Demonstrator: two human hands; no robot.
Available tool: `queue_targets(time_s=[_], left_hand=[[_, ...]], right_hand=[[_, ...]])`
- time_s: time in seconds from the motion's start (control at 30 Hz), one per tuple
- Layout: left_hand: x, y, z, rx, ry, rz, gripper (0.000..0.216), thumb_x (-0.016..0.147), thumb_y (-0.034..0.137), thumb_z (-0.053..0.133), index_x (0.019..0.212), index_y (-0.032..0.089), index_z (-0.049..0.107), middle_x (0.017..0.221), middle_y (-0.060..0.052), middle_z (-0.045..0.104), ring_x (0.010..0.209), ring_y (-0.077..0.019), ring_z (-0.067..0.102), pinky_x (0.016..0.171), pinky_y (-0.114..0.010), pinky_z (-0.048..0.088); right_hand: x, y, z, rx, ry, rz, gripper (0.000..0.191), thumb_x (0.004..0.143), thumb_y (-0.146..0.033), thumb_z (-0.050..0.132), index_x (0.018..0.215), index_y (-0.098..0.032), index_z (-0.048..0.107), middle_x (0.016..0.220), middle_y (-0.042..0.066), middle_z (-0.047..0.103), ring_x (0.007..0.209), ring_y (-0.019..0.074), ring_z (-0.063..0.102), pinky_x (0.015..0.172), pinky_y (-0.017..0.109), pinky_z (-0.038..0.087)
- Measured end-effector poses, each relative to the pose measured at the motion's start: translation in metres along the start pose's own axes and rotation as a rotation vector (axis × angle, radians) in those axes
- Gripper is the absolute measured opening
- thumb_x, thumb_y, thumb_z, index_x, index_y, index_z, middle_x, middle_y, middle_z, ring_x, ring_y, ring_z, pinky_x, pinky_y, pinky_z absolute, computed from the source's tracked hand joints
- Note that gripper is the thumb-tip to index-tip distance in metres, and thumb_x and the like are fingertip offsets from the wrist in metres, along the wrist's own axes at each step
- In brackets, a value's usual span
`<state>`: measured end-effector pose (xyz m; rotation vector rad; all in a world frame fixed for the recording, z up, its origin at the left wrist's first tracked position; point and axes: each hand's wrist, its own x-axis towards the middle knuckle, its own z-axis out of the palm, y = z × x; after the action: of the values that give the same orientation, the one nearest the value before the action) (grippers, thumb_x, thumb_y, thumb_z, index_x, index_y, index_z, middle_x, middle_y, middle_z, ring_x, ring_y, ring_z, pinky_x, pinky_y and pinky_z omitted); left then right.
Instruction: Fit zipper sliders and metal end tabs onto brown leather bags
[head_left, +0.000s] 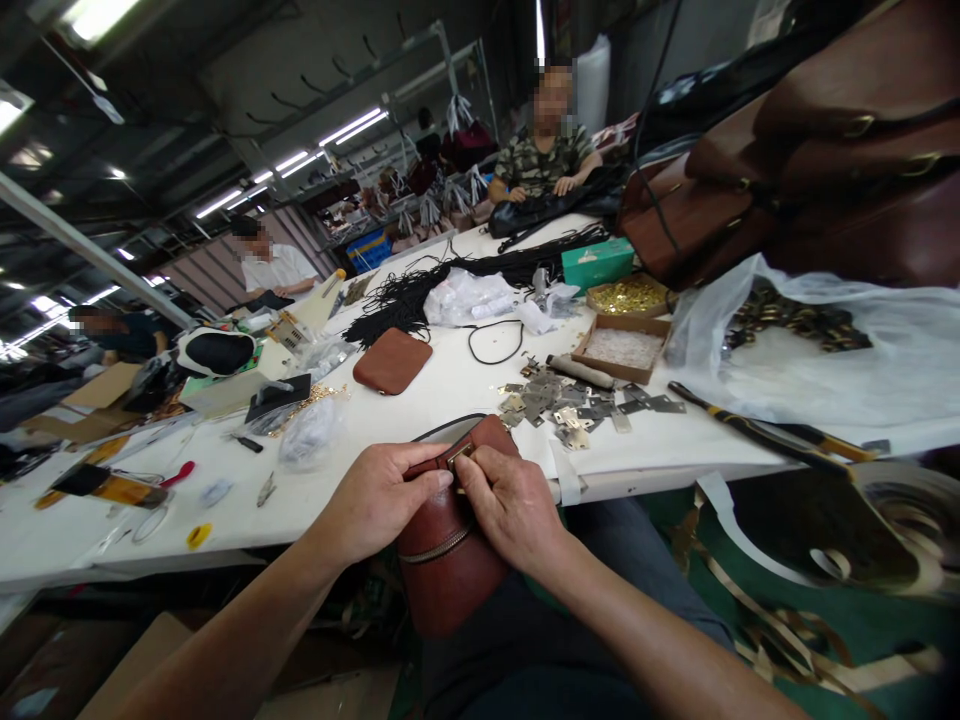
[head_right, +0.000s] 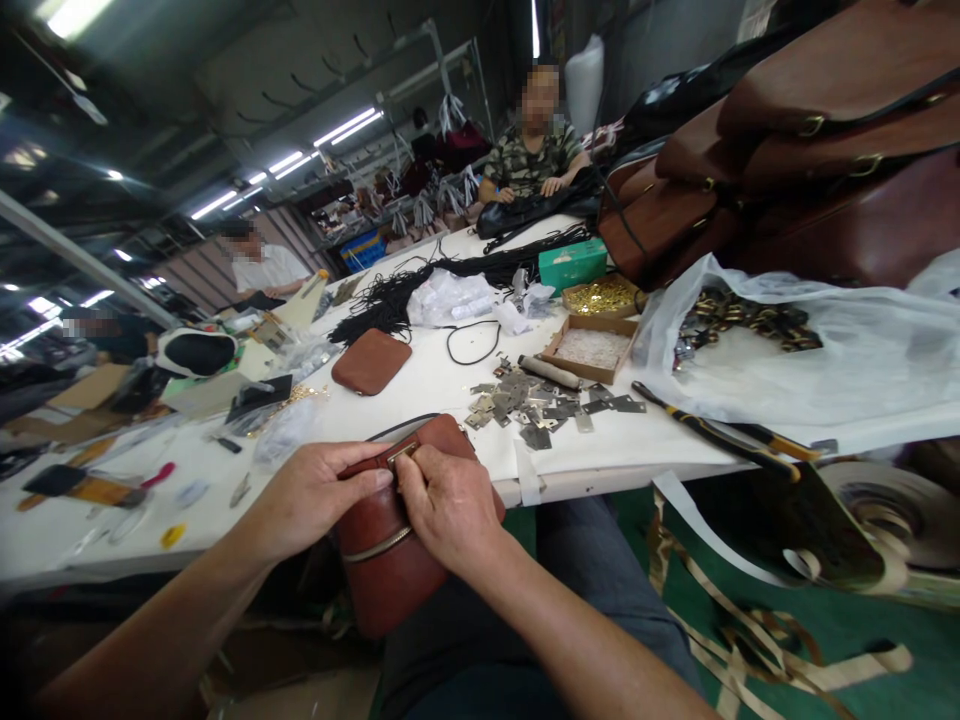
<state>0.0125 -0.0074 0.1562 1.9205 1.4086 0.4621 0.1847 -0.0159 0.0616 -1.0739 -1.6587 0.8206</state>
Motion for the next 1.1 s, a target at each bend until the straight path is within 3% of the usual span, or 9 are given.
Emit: queue_targets(time_s=[0.2,0.37,0.43,0.63,0.77,0.87,0.97,1.03,1.1], left_hand=[[-0.003,-0.004,0.001,-0.034,-0.002,-0.028,0.043,0.094,0.029,0.067,0.136,0.028,0.07,0.127,0.002,0.077,0.112,-0.0233,0.075,0.099,-0.031,0.059],[-0.01,0.0,-0.001,0.094,0.055,0.008,0.039,0.095,0.03,0.068,0.134,0.028,0.072,0.121,0.002,0.079,0.105,-0.0223,0.077,0.091,-0.029,0.061],[-0.015,0.004,0.0,0.24,0.12,0.106,0.036,0.097,0.027,0.065,0.131,0.028,0.074,0.12,0.001,0.08,0.104,-0.0209,0.077,0.091,-0.028,0.061],[-0.029,0.015,0.011,0.861,0.447,0.611,0.026,0.1,0.013,0.057,0.118,0.014,0.075,0.099,-0.008,0.081,0.082,-0.0199,0.076,0.074,-0.031,0.058],[-0.035,0.024,0.023,1.131,0.489,0.651,0.015,0.098,0.015,0.061,0.1,0.016,0.075,0.084,-0.005,0.077,0.069,-0.0219,0.069,0.062,-0.036,0.049],[-0.04,0.029,0.033,1.242,0.358,0.613,0.015,0.096,0.019,0.062,0.103,0.013,0.074,0.087,-0.009,0.076,0.075,-0.025,0.068,0.064,-0.038,0.048],[-0.045,0.033,0.04,1.23,0.095,0.662,0.031,0.096,0.031,0.064,0.117,0.01,0.072,0.102,-0.015,0.077,0.093,-0.0299,0.069,0.086,-0.046,0.052],[-0.042,0.034,0.041,1.148,-0.099,0.752,0.037,0.097,0.038,0.061,0.124,0.014,0.07,0.109,-0.014,0.077,0.109,-0.0317,0.067,0.111,-0.055,0.041],[-0.03,0.032,0.041,1.067,-0.268,0.832,0.034,0.098,0.037,0.059,0.126,0.02,0.068,0.115,-0.01,0.076,0.121,-0.0302,0.062,0.123,-0.056,0.026]], right_hand=[[0.0,-0.004,-0.002,0.038,0.024,0.076,0.041,0.104,-0.041,0.05,0.069,-0.021,0.055,0.066,-0.002,0.061,0.062,0.0119,0.054,0.061,0.027,0.033],[0.005,-0.013,-0.006,0.249,0.127,0.227,0.025,0.087,-0.039,0.07,0.072,-0.021,0.061,0.067,-0.003,0.063,0.063,0.0129,0.055,0.06,0.026,0.038],[0.006,-0.016,-0.007,0.426,0.126,0.253,0.022,0.083,-0.038,0.075,0.075,-0.021,0.063,0.071,-0.003,0.065,0.065,0.0132,0.055,0.06,0.025,0.041],[-0.002,-0.022,-0.002,0.926,0.065,0.302,0.03,0.078,-0.045,0.085,0.083,-0.019,0.069,0.079,0.0,0.07,0.074,0.0148,0.06,0.071,0.027,0.047],[-0.006,-0.022,0.008,1.122,0.112,0.351,0.035,0.076,-0.046,0.087,0.078,-0.019,0.065,0.073,-0.001,0.068,0.072,0.0149,0.061,0.075,0.029,0.048],[-0.011,-0.011,0.014,1.183,0.132,0.424,0.032,0.075,-0.04,0.086,0.077,-0.02,0.062,0.071,-0.003,0.066,0.068,0.014,0.059,0.073,0.029,0.048],[-0.023,0.011,0.013,1.071,0.135,0.452,0.025,0.077,-0.035,0.08,0.075,-0.02,0.06,0.066,-0.005,0.061,0.064,0.0132,0.056,0.07,0.028,0.046],[-0.034,0.029,0.008,0.982,0.119,0.477,0.022,0.079,-0.034,0.076,0.075,-0.021,0.058,0.065,-0.006,0.058,0.062,0.0129,0.052,0.066,0.027,0.044],[-0.044,0.046,0.002,0.915,0.12,0.497,0.02,0.08,-0.033,0.073,0.076,-0.021,0.058,0.067,-0.006,0.056,0.062,0.0126,0.049,0.063,0.026,0.041]])
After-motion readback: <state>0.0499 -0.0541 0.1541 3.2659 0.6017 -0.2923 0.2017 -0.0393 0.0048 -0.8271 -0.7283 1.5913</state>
